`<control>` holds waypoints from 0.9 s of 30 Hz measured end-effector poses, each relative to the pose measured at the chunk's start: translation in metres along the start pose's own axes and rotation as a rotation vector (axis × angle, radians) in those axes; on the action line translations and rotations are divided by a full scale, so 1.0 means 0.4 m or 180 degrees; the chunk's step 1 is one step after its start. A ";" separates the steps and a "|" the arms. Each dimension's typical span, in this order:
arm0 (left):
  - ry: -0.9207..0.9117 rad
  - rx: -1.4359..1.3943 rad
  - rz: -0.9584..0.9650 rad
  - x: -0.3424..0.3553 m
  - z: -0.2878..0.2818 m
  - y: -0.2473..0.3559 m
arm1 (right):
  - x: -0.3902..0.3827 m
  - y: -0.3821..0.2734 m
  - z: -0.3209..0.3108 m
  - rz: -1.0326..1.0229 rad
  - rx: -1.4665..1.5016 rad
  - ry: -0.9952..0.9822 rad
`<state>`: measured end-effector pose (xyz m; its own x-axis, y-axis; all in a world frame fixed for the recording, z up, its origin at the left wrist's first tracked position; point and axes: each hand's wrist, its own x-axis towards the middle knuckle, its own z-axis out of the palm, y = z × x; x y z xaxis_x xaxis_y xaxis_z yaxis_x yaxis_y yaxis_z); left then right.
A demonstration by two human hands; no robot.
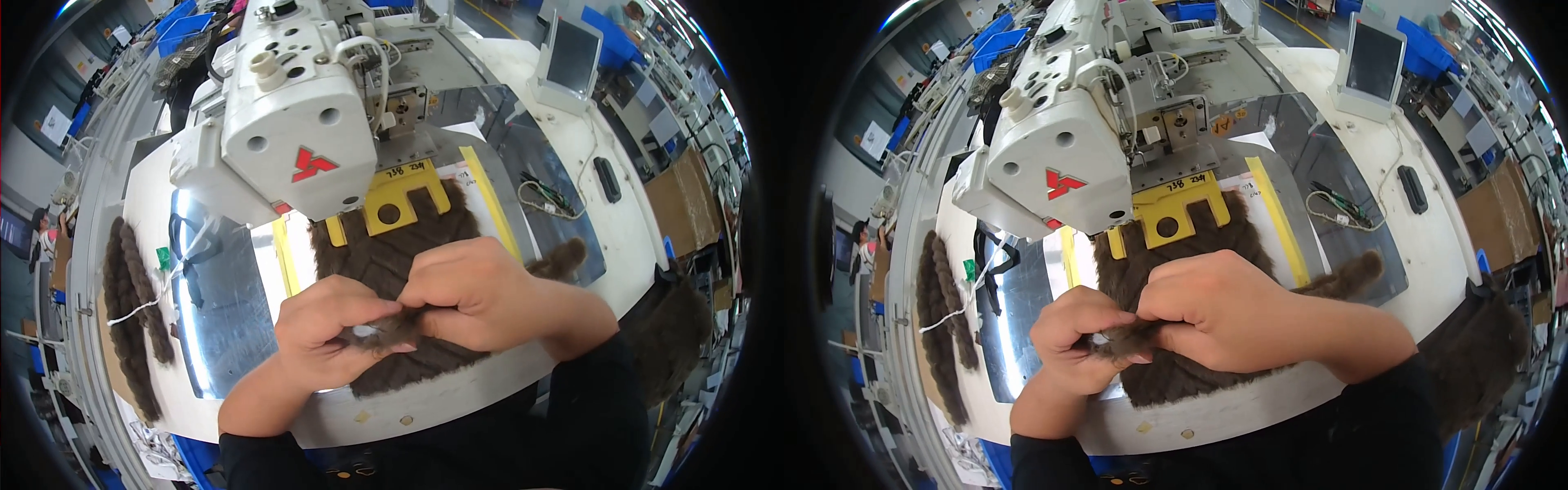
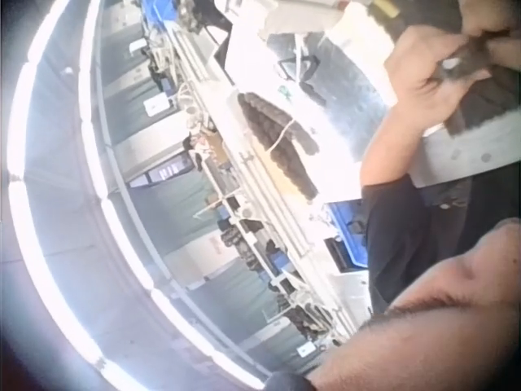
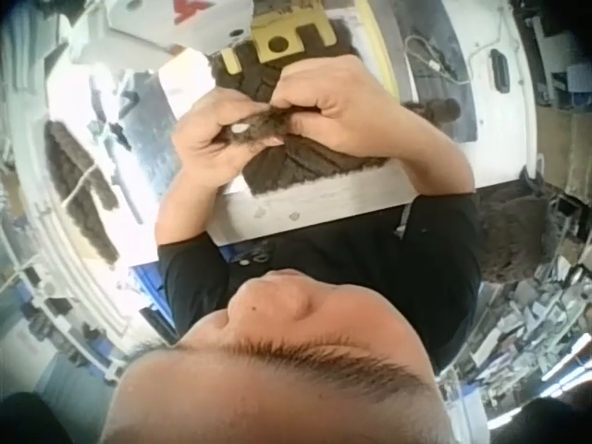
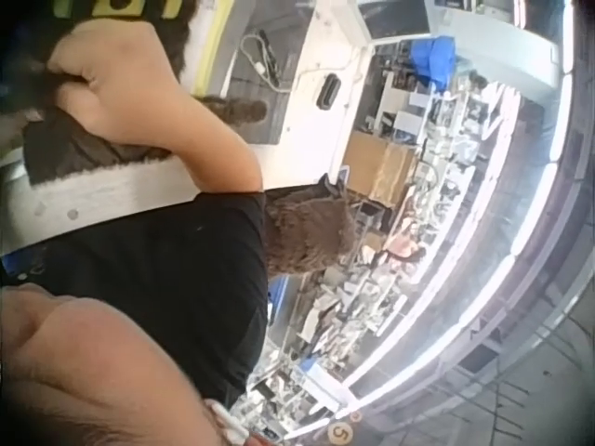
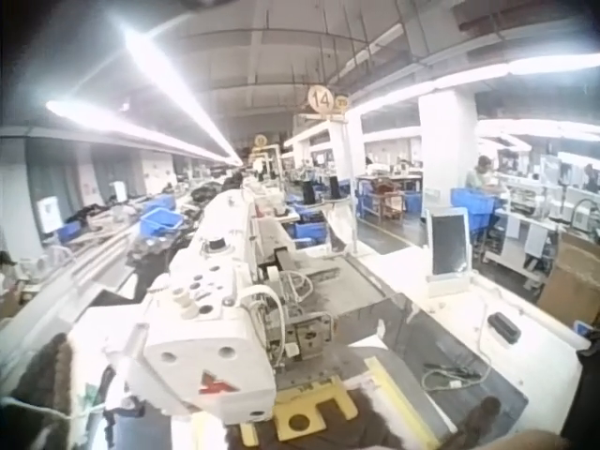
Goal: Sewing fur strips onto a fabric base using an industrial sewing machine with a template.
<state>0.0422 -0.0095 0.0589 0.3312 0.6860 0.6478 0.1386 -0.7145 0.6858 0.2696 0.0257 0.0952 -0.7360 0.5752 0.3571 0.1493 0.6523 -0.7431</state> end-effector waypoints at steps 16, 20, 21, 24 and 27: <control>-0.0026 -0.2085 -0.1839 -0.035 0.073 -0.067 | 0.032 0.001 0.046 0.1077 0.0354 0.0878; -0.0185 -0.1731 -0.1821 -0.034 0.077 -0.069 | 0.062 -0.013 0.013 0.1279 0.0137 0.0532; -0.0179 -0.1734 -0.1808 -0.037 0.077 -0.076 | 0.074 -0.021 0.001 0.1186 -0.0145 0.0352; -0.0291 -0.1929 -0.2164 -0.040 0.077 -0.088 | 0.111 -0.039 -0.031 0.1444 -0.0322 0.0059; -0.0496 -0.2213 -0.2249 -0.031 0.077 -0.086 | 0.126 -0.013 -0.055 0.1463 -0.0241 -0.0160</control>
<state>0.0620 0.0025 0.0172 0.5090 0.8608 0.0008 -0.2090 0.1227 0.9702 0.2461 0.0622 0.1293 -0.6130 0.7896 -0.0286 0.5136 0.3708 -0.7738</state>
